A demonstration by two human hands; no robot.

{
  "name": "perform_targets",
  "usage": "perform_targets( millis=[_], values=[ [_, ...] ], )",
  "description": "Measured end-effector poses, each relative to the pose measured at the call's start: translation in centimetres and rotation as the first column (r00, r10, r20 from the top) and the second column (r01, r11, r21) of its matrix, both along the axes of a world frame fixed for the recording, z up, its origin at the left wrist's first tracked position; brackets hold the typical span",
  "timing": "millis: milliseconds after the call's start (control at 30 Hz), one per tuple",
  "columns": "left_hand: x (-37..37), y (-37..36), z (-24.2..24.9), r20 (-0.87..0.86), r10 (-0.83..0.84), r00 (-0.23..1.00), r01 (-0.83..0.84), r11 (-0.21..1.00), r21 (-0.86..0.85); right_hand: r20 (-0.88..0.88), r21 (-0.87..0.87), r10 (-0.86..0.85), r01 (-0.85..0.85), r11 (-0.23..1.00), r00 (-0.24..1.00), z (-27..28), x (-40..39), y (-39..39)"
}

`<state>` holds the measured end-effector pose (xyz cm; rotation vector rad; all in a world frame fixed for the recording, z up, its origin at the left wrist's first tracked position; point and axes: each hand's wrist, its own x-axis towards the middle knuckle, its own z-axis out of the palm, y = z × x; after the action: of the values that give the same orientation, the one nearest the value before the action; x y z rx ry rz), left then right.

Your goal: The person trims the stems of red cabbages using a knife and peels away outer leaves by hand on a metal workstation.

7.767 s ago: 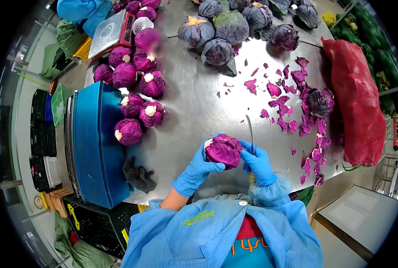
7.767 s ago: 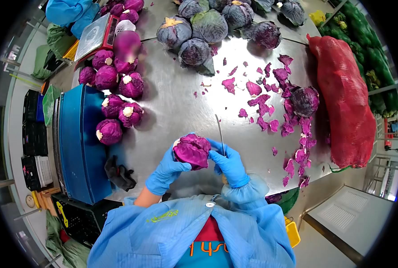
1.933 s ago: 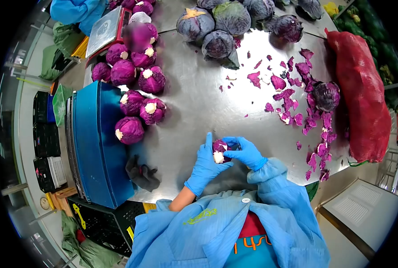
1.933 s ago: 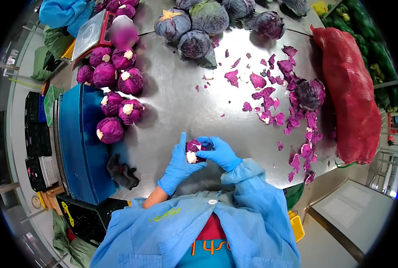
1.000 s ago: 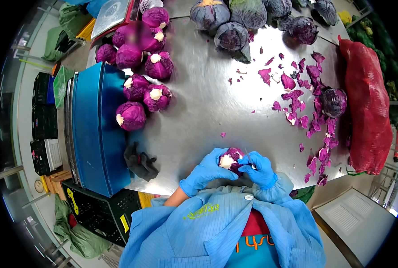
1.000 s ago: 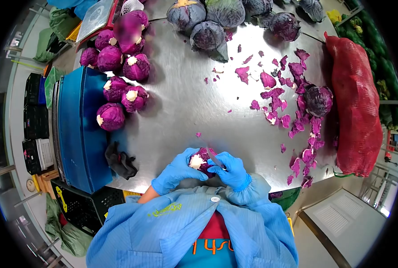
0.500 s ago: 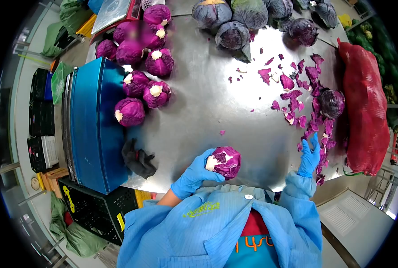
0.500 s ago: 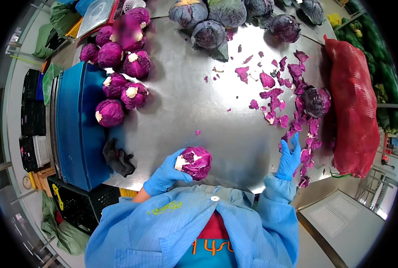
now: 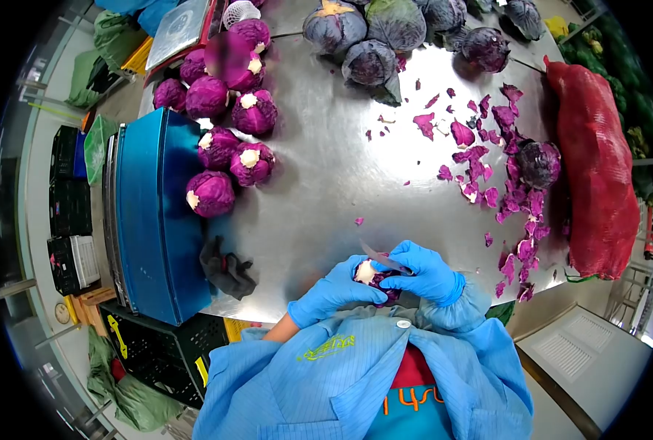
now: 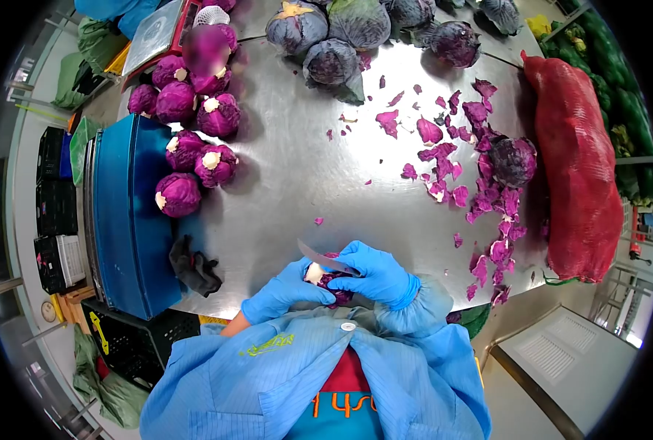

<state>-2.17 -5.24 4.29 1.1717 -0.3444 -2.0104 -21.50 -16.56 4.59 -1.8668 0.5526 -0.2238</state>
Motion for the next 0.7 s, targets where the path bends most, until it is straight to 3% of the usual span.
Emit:
perform_targets(
  millis=[100, 167, 200, 233, 267, 333, 400, 467, 500, 567, 633, 700],
  values=[
    [-0.4, 0.0, -1.3, -0.098, 0.018, 0.995, -0.02, 1.0, -0.021, -0.096, -0.256, 0.046, -0.07, 0.964, 0.994, 0.0, -0.1, 0.0],
    [-1.3, 1.2, -8.0, 0.165, -0.117, 0.979, 0.151, 0.966, -0.209, -0.199, -0.479, 0.051, -0.143, 0.866, 0.979, 0.3, 0.1, 0.6],
    [-1.6, 1.6, -10.2, 0.303, -0.159, 0.94, 0.247, 0.928, -0.279, -0.27, -0.484, 0.044, -0.176, 0.857, 0.962, 0.8, 0.2, 0.3],
    [-0.6, -1.0, -2.7, 0.031, -0.177, 0.984, 0.179, 0.982, -0.067, -0.339, -0.488, 0.035, -0.208, 0.848, 0.94, 1.5, 0.3, -0.1],
    [-0.3, -0.7, -1.3, 0.111, -0.162, 0.98, 0.172, 0.981, -0.087, -0.406, -0.488, 0.025, -0.239, 0.84, 0.914, 1.8, 0.4, -0.5],
    [0.3, 0.3, 0.0, 0.268, -0.121, 0.956, 0.16, 0.979, -0.13, 0.017, -0.654, -0.32, 0.252, 0.713, 0.947, -2.3, -2.8, -2.9],
    [0.2, 0.8, 0.2, 0.225, -0.079, 0.971, 0.117, 0.98, -0.16, -0.008, -0.738, -0.712, 0.477, 0.478, 0.702, -3.8, -5.2, -6.2],
    [-0.5, 0.9, 0.3, 0.225, 0.05, 0.973, 0.001, 0.975, -0.223, -0.069, -0.44, -0.799, 0.701, 0.561, 0.597, -4.1, -6.0, -6.2],
    [-0.7, 0.7, -0.3, 0.326, 0.095, 0.941, 0.009, 0.953, -0.303, -0.119, -0.268, -0.829, 0.787, 0.556, 0.546, -3.7, -6.1, -5.9],
    [-1.1, 0.5, -2.0, 0.497, 0.189, 0.847, 0.063, 0.893, -0.446, -0.253, 0.048, -0.644, 0.674, 0.737, 0.722, -2.6, -4.7, -3.5],
    [-1.4, 0.2, -1.8, 0.603, 0.237, 0.762, 0.104, 0.874, -0.475, -0.299, 0.401, -0.486, 0.571, 0.716, 0.821, 0.1, -1.8, -0.9],
    [-1.2, -0.3, -1.1, 0.717, 0.273, 0.641, 0.191, 0.848, -0.494, -0.215, 0.366, -0.378, 0.433, 0.824, 0.901, -0.2, -0.6, 0.9]
  ],
)
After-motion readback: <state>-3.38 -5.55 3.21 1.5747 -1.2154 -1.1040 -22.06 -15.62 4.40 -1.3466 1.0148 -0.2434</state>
